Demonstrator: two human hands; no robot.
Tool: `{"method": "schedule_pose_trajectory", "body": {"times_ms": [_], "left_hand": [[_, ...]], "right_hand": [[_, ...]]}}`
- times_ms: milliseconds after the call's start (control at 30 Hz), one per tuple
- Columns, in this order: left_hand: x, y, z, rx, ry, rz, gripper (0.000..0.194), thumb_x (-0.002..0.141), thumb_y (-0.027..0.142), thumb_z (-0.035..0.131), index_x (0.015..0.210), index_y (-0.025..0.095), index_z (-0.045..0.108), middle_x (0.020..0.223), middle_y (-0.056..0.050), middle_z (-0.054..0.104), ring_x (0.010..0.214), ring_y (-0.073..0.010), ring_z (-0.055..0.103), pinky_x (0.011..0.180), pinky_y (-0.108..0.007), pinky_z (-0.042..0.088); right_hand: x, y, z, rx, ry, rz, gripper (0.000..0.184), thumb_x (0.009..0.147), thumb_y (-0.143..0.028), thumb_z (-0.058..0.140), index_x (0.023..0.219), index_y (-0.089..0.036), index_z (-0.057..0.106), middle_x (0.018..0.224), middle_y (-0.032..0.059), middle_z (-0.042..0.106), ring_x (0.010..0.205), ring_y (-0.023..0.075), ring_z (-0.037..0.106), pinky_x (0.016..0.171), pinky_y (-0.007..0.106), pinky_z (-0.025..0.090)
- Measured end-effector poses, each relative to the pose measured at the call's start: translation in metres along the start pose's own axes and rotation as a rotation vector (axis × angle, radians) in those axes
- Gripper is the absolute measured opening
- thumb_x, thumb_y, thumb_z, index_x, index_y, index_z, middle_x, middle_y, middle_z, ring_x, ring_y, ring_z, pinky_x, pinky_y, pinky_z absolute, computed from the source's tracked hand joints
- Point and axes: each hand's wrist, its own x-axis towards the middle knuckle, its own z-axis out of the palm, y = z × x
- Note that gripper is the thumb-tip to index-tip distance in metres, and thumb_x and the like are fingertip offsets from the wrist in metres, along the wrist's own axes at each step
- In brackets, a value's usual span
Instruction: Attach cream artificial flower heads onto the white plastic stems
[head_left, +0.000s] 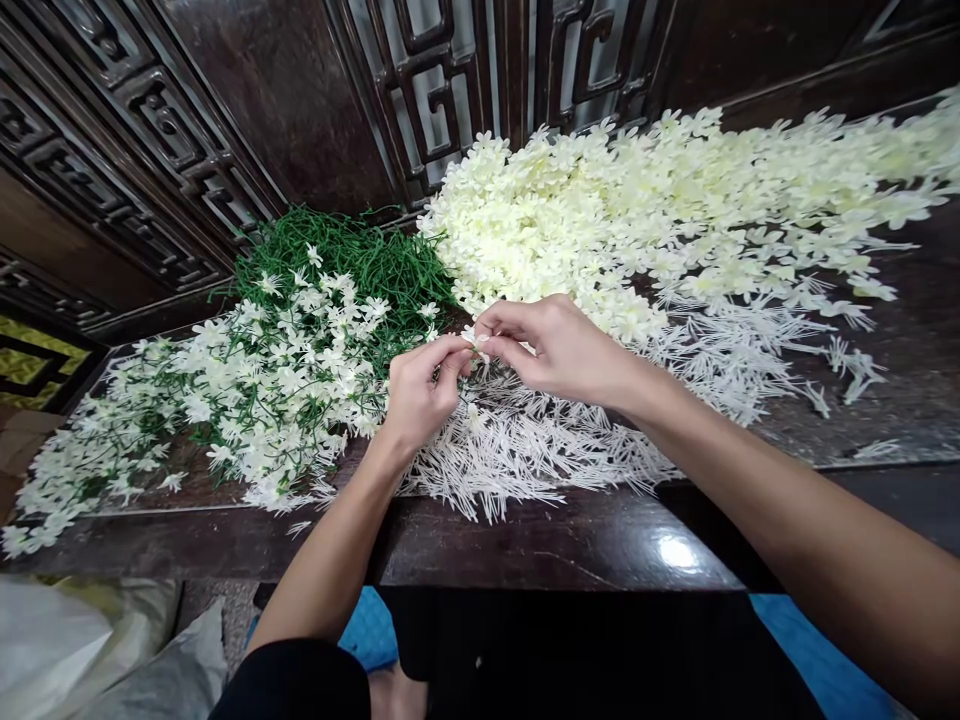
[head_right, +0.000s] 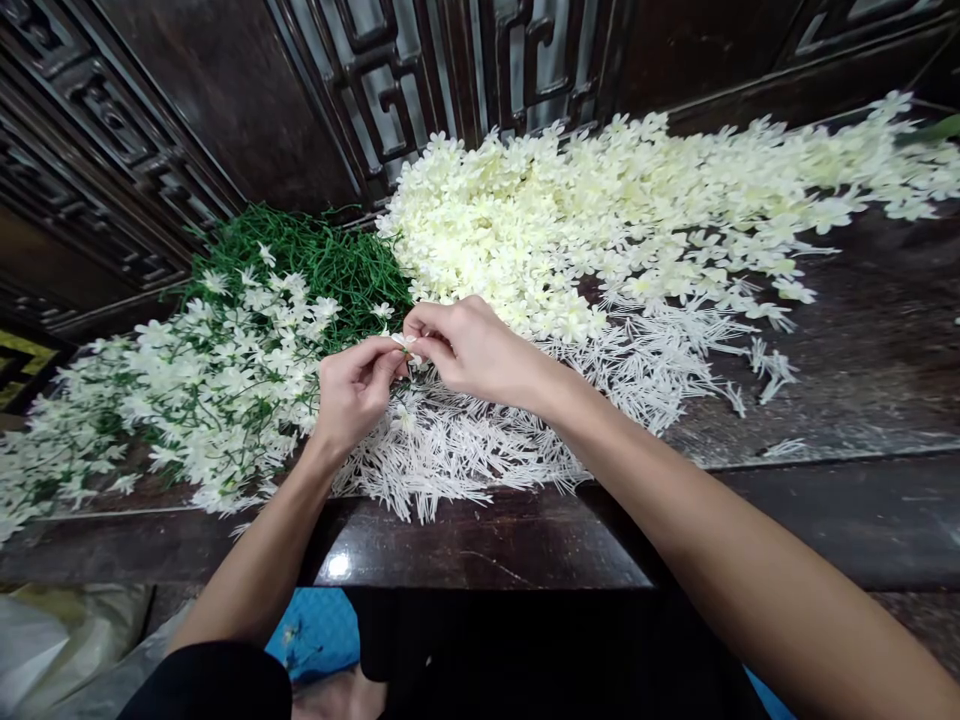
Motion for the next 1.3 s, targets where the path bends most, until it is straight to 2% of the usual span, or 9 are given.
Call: {"method": "schedule_pose_trajectory", "body": {"times_ms": [67,167,300,400,533,700,833,1133,1300], "left_hand": [[0.0,0.0,0.001,0.019,0.008,0.025,0.018,0.088,0.009,0.053,0.082,0.019,0.066,0.061,0.001,0.061,0.055,-0.0101,0.055,0.047,-0.022,0.04],[0.0,0.0,0.002,0.029,0.013,0.019,0.017,0.09,0.01,0.052,0.083,0.019,0.065,0.061,0.001,0.062,0.055,-0.01,0.055,0.049,-0.022,0.041],[0.001,0.0,0.001,0.03,0.015,-0.027,0.016,0.091,0.014,0.052,0.086,0.02,0.066,0.064,0.001,0.064,0.058,-0.0102,0.058,0.051,-0.022,0.043],[0.001,0.001,0.0,0.038,0.019,-0.028,0.015,0.091,0.014,0.053,0.086,0.02,0.066,0.063,0.001,0.064,0.057,-0.01,0.058,0.05,-0.022,0.042],[0.001,0.002,0.0,0.04,0.011,-0.03,0.015,0.09,0.012,0.053,0.085,0.02,0.066,0.063,0.001,0.063,0.057,-0.0099,0.057,0.05,-0.022,0.042],[0.0,0.002,0.002,0.017,0.009,-0.073,0.015,0.089,0.012,0.053,0.081,0.019,0.064,0.061,0.002,0.063,0.054,-0.0096,0.055,0.048,-0.023,0.04],[-0.002,0.002,0.004,-0.003,0.03,-0.086,0.015,0.089,0.012,0.052,0.079,0.019,0.062,0.061,0.002,0.063,0.053,-0.0095,0.054,0.047,-0.023,0.039],[-0.002,0.001,0.003,0.081,0.046,0.026,0.017,0.088,0.007,0.052,0.081,0.019,0.062,0.063,0.002,0.064,0.054,-0.0092,0.056,0.047,-0.021,0.04],[-0.002,0.0,0.003,0.116,0.057,0.042,0.017,0.087,0.005,0.053,0.08,0.017,0.061,0.062,0.002,0.063,0.054,-0.0089,0.056,0.047,-0.02,0.04]], "right_hand": [[0.0,0.0,-0.001,0.024,0.0,0.028,0.012,0.093,-0.019,0.054,0.089,-0.015,0.064,0.068,0.0011,0.061,0.044,0.0068,0.041,0.039,0.025,0.03],[0.0,0.0,-0.005,0.105,-0.004,0.058,0.015,0.092,-0.027,0.057,0.088,-0.015,0.065,0.07,0.0029,0.063,0.05,0.0091,0.048,0.043,0.026,0.038],[0.0,-0.001,-0.011,0.235,-0.033,0.095,0.02,0.088,-0.036,0.063,0.086,-0.017,0.066,0.075,0.0049,0.066,0.062,0.0137,0.06,0.059,0.032,0.052],[0.0,-0.002,-0.012,0.255,-0.053,0.118,0.017,0.088,-0.034,0.063,0.086,-0.017,0.066,0.077,0.0054,0.068,0.068,0.0154,0.064,0.067,0.036,0.055],[0.0,-0.001,-0.009,0.192,-0.03,0.1,0.014,0.09,-0.029,0.059,0.086,-0.016,0.066,0.074,0.005,0.067,0.062,0.0139,0.061,0.06,0.033,0.052],[0.0,0.001,-0.002,0.072,0.029,0.037,0.013,0.09,-0.024,0.056,0.086,-0.015,0.065,0.072,0.0043,0.065,0.051,0.0104,0.05,0.046,0.028,0.041],[0.0,0.001,0.002,0.02,0.05,-0.009,0.014,0.09,-0.022,0.054,0.087,-0.015,0.065,0.07,0.0033,0.064,0.046,0.0083,0.044,0.041,0.026,0.034],[0.0,0.001,0.004,0.037,0.065,0.0,0.013,0.088,-0.02,0.053,0.083,-0.015,0.064,0.069,0.0036,0.064,0.047,0.0086,0.044,0.04,0.025,0.034],[0.0,0.003,0.004,0.073,0.047,0.026,0.013,0.088,-0.022,0.054,0.086,-0.015,0.065,0.07,0.004,0.064,0.046,0.0089,0.045,0.04,0.026,0.036]]}}
